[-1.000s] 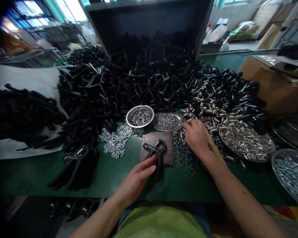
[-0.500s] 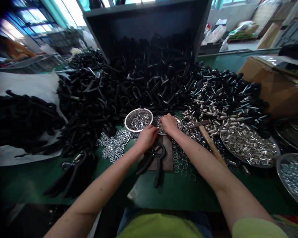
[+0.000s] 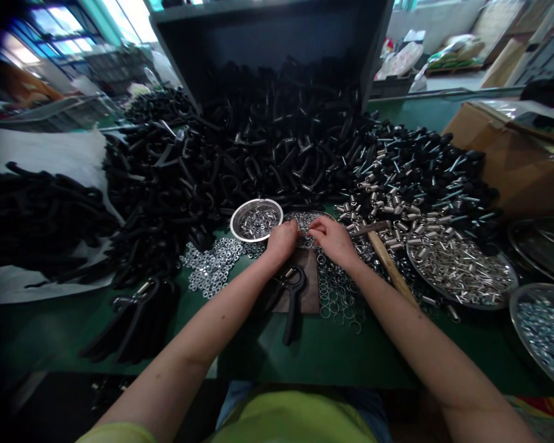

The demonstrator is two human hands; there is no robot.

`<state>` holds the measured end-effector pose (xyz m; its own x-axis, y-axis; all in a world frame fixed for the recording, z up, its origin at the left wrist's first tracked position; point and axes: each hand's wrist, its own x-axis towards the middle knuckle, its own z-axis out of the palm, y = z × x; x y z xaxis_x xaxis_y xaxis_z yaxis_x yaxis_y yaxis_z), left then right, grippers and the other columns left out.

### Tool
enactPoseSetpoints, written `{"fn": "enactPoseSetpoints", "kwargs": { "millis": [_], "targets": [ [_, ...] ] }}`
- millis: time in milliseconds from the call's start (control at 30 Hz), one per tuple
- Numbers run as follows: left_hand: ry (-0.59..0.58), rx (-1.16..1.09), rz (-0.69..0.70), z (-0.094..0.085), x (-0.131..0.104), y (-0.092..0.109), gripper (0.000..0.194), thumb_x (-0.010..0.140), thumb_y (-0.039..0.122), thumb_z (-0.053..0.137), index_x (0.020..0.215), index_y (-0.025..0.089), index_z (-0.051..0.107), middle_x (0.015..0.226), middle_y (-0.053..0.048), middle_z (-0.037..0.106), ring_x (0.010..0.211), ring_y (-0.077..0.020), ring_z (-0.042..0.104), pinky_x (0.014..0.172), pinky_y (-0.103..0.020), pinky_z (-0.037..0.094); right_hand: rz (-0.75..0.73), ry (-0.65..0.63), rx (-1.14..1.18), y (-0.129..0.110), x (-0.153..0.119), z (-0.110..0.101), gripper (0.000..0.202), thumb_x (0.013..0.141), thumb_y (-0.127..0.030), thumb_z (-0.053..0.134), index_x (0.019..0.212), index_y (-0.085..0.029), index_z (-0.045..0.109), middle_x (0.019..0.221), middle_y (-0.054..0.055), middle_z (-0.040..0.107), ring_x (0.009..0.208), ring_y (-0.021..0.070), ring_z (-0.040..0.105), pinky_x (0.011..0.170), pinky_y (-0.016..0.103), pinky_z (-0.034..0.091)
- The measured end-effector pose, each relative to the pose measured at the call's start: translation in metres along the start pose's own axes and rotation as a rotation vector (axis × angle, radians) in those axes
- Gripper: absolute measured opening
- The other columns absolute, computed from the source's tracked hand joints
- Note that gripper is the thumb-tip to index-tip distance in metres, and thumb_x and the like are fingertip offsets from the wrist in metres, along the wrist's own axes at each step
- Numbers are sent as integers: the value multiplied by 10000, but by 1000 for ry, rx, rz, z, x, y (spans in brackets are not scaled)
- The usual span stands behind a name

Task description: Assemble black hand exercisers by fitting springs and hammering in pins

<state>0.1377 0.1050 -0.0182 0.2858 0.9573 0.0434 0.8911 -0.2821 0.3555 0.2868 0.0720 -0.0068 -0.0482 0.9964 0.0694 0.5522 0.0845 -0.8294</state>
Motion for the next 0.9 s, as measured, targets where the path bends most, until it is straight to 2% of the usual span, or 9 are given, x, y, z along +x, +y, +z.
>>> {"fn": "enactPoseSetpoints", "kwargs": {
  "millis": [133,233,300,400,467,633,700,833,900],
  "targets": [
    [-1,-192,-8,-10,-5,-5,160,869,250,535,918,140,640,915,-121,687,890,-226,647,786,-314,478,-34,-140,51,-8,-30,4,81,759,-241,603,786,-187,657,733,0,677,653,142,604,645,278,454],
    [-53,-354,-3,-19,-20,-12,164,884,271,511,901,166,636,846,-56,702,699,-144,654,654,-248,496,-120,-207,-63,-14,-43,14,60,750,-191,621,756,-199,680,785,2,675,743,148,605,706,278,438],
    [-112,-595,-50,-25,-37,-20,147,875,266,521,917,159,611,805,-38,700,582,-102,622,558,-215,484,-175,-223,-129,-16,-47,21,64,749,-165,627,744,-199,681,811,9,664,769,148,598,725,278,429],
    [-176,-1107,-203,-35,-67,-35,184,775,292,647,858,143,578,757,-33,685,526,-79,582,502,-194,459,-206,-234,-194,-18,-46,26,63,756,-159,630,744,-194,680,816,17,652,782,148,591,733,275,424],
    [-180,-1276,-287,-40,-86,-44,267,693,339,718,798,144,569,730,-29,674,526,-81,573,490,-191,445,-187,-251,-235,-20,-43,27,60,761,-163,628,752,-189,681,821,21,654,787,148,592,732,266,421],
    [-168,-1172,-305,-43,-115,-55,269,685,398,703,734,156,598,649,1,627,544,-102,546,515,-219,419,-121,-299,-311,-27,-35,27,46,733,-170,646,735,-186,689,776,18,671,742,154,597,673,255,400],
    [-126,-1002,-216,-40,-119,-54,217,705,371,694,705,164,628,645,9,608,592,-114,543,569,-235,415,-88,-332,-327,-28,-29,28,30,706,-175,662,714,-187,689,715,9,667,688,150,592,618,248,383],
    [-31,-677,28,-32,-122,-44,128,692,303,733,678,192,672,825,-14,640,857,-174,562,802,-303,406,-44,-429,-321,-28,-19,31,26,676,-181,679,701,-184,675,618,-22,634,586,121,570,536,222,357],
    [-34,-586,62,-26,-122,-38,105,690,287,743,689,203,680,874,-14,643,917,-188,546,858,-326,386,-48,-443,-317,-28,-21,29,98,694,-185,668,791,-197,674,655,-26,639,613,121,575,556,223,372]
  ]
}}
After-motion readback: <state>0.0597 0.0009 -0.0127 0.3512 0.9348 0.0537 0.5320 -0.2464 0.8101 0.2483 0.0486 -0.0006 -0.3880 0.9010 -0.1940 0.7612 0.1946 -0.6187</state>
